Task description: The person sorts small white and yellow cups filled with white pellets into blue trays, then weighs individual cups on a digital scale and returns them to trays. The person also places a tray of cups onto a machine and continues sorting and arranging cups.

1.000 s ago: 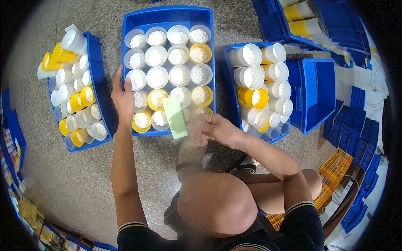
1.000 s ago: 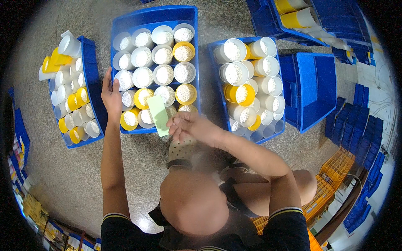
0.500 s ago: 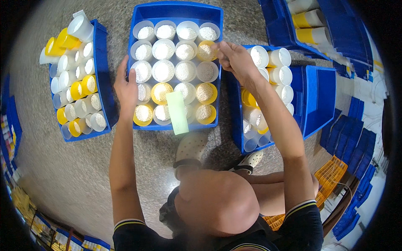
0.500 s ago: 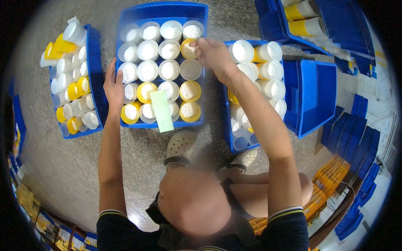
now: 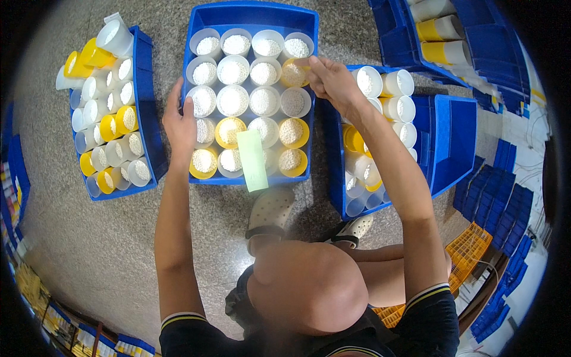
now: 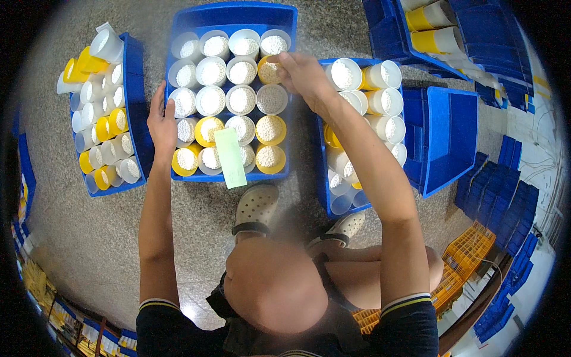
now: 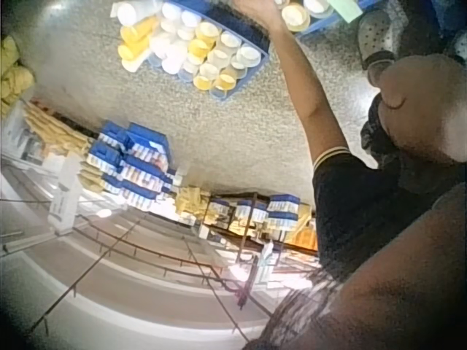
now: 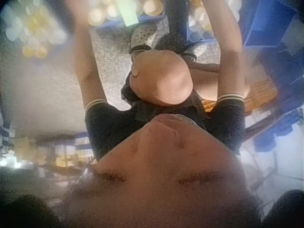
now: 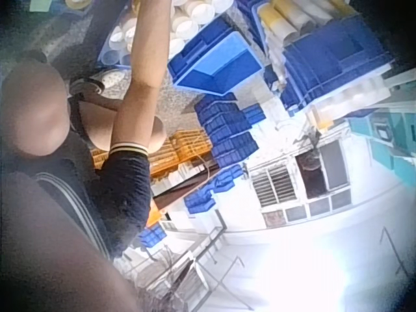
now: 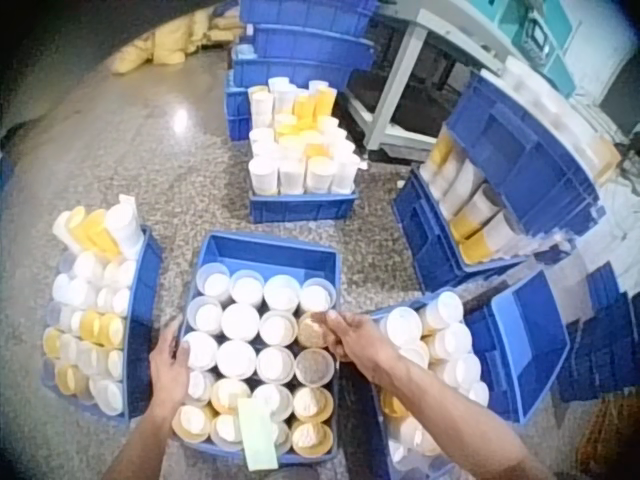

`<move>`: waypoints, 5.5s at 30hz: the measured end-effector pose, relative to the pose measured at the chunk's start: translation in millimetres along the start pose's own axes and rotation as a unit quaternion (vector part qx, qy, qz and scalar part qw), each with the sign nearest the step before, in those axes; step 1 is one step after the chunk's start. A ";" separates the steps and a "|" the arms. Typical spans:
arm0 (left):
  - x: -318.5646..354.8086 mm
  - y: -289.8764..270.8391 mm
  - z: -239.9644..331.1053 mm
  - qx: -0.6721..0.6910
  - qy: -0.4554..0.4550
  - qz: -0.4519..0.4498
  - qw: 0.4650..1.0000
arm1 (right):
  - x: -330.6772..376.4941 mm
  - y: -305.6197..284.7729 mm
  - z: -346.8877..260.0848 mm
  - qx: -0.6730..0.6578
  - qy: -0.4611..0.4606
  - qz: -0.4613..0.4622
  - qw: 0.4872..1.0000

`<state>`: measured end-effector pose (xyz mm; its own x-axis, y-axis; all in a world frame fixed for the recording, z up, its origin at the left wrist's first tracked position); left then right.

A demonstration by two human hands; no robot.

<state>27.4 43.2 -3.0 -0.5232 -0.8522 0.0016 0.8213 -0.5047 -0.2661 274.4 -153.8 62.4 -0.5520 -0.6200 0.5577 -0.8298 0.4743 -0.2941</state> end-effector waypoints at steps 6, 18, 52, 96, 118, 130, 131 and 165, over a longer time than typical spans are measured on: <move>-1.4 -0.2 -4.1 0.001 0.001 -0.001 1.000 | 4.4 1.8 -2.5 0.020 0.010 -0.022 1.000; -0.1 -0.3 -3.1 -0.001 -0.021 0.005 1.000 | 0.7 3.8 8.9 -0.071 0.040 -0.038 0.996; 111.7 102.0 38.4 0.727 -0.332 -0.054 0.598 | 114.8 94.2 -41.6 0.341 -0.468 0.107 0.808; 149.1 122.0 65.2 0.612 -0.484 -0.034 0.625 | 104.2 33.8 -29.1 0.416 -0.471 0.129 0.767; 196.9 152.0 81.9 0.490 -0.584 -0.122 0.636 | 210.2 -30.0 16.1 0.518 -0.515 0.018 0.683; 196.8 147.3 76.9 0.500 -0.575 -0.080 0.643 | 64.9 -100.3 33.8 0.654 -0.314 0.205 0.658; 196.8 145.6 77.4 0.502 -0.575 -0.076 0.642 | 68.0 -103.6 27.5 0.641 -0.340 0.236 0.646; 192.4 143.6 83.9 0.531 -0.545 -0.084 0.643 | 82.1 -170.3 24.6 0.728 -0.253 0.250 0.586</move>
<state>63.7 -204.9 40.0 -0.6302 -0.0728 0.7730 0.7687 0.0821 0.6343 368.4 -300.8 139.1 -0.4031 -0.9122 -0.0735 0.4585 -0.1318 -0.8789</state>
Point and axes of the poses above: each hand's wrist, its own x-axis away from the middle knuckle, its own y-axis out of the palm, z = x × y, the point moved 5 cm from there along -x, towards the middle knuckle, and after that the axes turned 13 degrees about x, right-handed, at the moved point
